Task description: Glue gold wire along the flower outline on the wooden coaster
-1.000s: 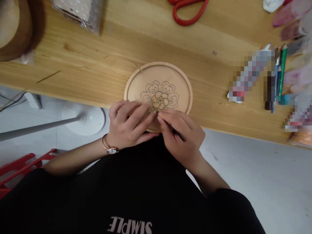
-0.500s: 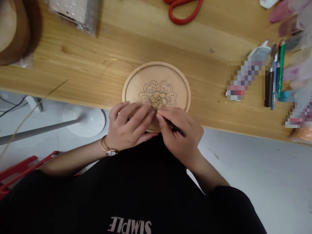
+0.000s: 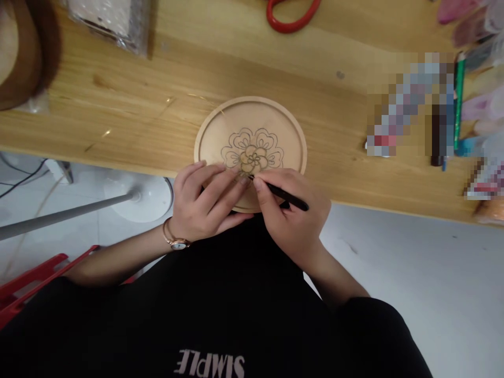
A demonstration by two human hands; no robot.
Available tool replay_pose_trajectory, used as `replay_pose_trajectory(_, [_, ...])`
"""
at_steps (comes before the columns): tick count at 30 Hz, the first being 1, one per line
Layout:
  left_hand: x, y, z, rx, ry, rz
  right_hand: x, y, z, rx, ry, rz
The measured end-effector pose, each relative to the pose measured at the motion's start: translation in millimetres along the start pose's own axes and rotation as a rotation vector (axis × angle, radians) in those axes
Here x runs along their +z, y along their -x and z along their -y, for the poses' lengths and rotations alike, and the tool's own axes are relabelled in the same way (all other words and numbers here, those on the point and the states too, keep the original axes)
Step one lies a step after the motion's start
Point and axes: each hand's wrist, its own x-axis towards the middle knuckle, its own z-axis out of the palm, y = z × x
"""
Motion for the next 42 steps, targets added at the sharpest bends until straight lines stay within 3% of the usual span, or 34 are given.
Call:
replay_pose_trajectory(8, [-1.9, 2.0, 5.7, 0.019, 0.062, 0.003, -14.2, -3.5, -11.4, 0.01, -0.1, -0.081])
replay_pose_trajectory(18, [-10.7, 3.3, 43.8, 0.208, 0.217, 0.143, -36.4, -6.7, -28.1, -0.224, -0.066, 0.18])
replay_pose_trajectory(29, [-7.6, 3.7, 36.8, 0.142, 0.183, 0.156, -30.8, -24.0, -20.6, -0.298, -0.025, 0.344])
replay_pose_trajectory(36, [-6.7, 4.9, 38.3, 0.151, 0.202, 0.158, -37.6, -48.0, -23.4, -0.468, -0.05, 0.566])
replay_pose_trajectory(42, [-3.0, 8.0, 40.2, 0.165, 0.19, 0.165, -38.7, -66.6, -25.8, -0.632, 0.003, 0.645])
